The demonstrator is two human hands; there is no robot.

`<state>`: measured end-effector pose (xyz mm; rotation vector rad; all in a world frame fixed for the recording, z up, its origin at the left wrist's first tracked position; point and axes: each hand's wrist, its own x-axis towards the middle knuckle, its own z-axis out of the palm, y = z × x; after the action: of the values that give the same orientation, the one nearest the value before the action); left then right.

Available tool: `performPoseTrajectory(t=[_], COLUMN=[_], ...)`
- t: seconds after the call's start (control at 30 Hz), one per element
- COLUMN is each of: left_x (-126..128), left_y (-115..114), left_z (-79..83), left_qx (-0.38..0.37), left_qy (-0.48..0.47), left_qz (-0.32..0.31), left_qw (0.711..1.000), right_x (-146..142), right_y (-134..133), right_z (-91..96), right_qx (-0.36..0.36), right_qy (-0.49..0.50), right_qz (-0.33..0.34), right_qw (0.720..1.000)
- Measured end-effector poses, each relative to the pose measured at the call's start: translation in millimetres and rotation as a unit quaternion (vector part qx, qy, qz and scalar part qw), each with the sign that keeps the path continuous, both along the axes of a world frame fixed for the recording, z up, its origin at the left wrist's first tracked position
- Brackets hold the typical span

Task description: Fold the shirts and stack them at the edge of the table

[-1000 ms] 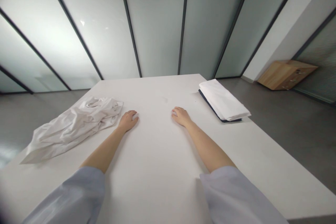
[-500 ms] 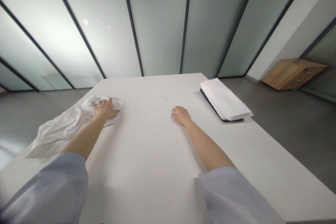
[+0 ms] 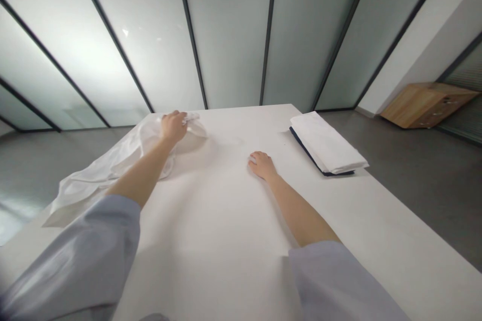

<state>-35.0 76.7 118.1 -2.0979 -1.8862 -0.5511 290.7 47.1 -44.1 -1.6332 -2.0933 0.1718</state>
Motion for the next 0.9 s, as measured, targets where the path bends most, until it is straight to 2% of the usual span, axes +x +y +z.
performPoseTrajectory(t=[0.1,0.17,0.23,0.3,0.4,0.47,0.53,0.63,0.7,0.77,0.83,0.9], left_x=[58,84,97,97,87,80,75,73,73,72,68,62], left_y=[-11,-23,-34,-43,-50,-52,-53,-53,-54,-54,-51,-48], left_z=[-28.3,-57.5,-87.3,-112.5,-137.2,-144.7,-146.8,-143.9,-140.1,-136.4,-133.4,-131.6], left_qx=[-0.056,-0.109,-0.132,-0.135,-0.112,-0.107,-0.109,-0.097,-0.083,-0.073,-0.089,-0.128], left_qy=[0.023,0.042,0.048,0.043,0.010,-0.016,-0.036,-0.056,-0.075,-0.110,-0.163,-0.225], left_qz=[-0.199,-0.283,-0.281,-0.250,-0.229,-0.232,-0.229,-0.193,-0.134,-0.048,0.025,0.051], left_qw=[0.978,0.952,0.949,0.958,0.967,0.967,0.967,0.975,0.985,0.990,0.982,0.965], right_x=[11,22,30,32,20,10,0,-8,-13,-19,-26,-35], right_y=[5,8,11,12,6,-1,-9,-20,-25,-31,-38,-45], right_z=[0.5,2.0,3.3,4.5,8.4,14.1,21.9,34.3,41.1,46.2,49.7,51.4], right_qx=[0.059,0.116,0.159,0.177,0.140,0.066,-0.004,-0.029,-0.024,-0.025,-0.027,-0.027], right_qy=[0.086,0.128,0.135,0.111,0.037,-0.024,-0.082,-0.131,-0.142,-0.142,-0.127,-0.093], right_qz=[-0.077,-0.139,-0.170,-0.162,-0.111,-0.053,-0.011,-0.012,-0.015,0.007,0.059,0.140], right_qw=[0.992,0.975,0.963,0.964,0.983,0.996,0.997,0.991,0.989,0.989,0.990,0.985])
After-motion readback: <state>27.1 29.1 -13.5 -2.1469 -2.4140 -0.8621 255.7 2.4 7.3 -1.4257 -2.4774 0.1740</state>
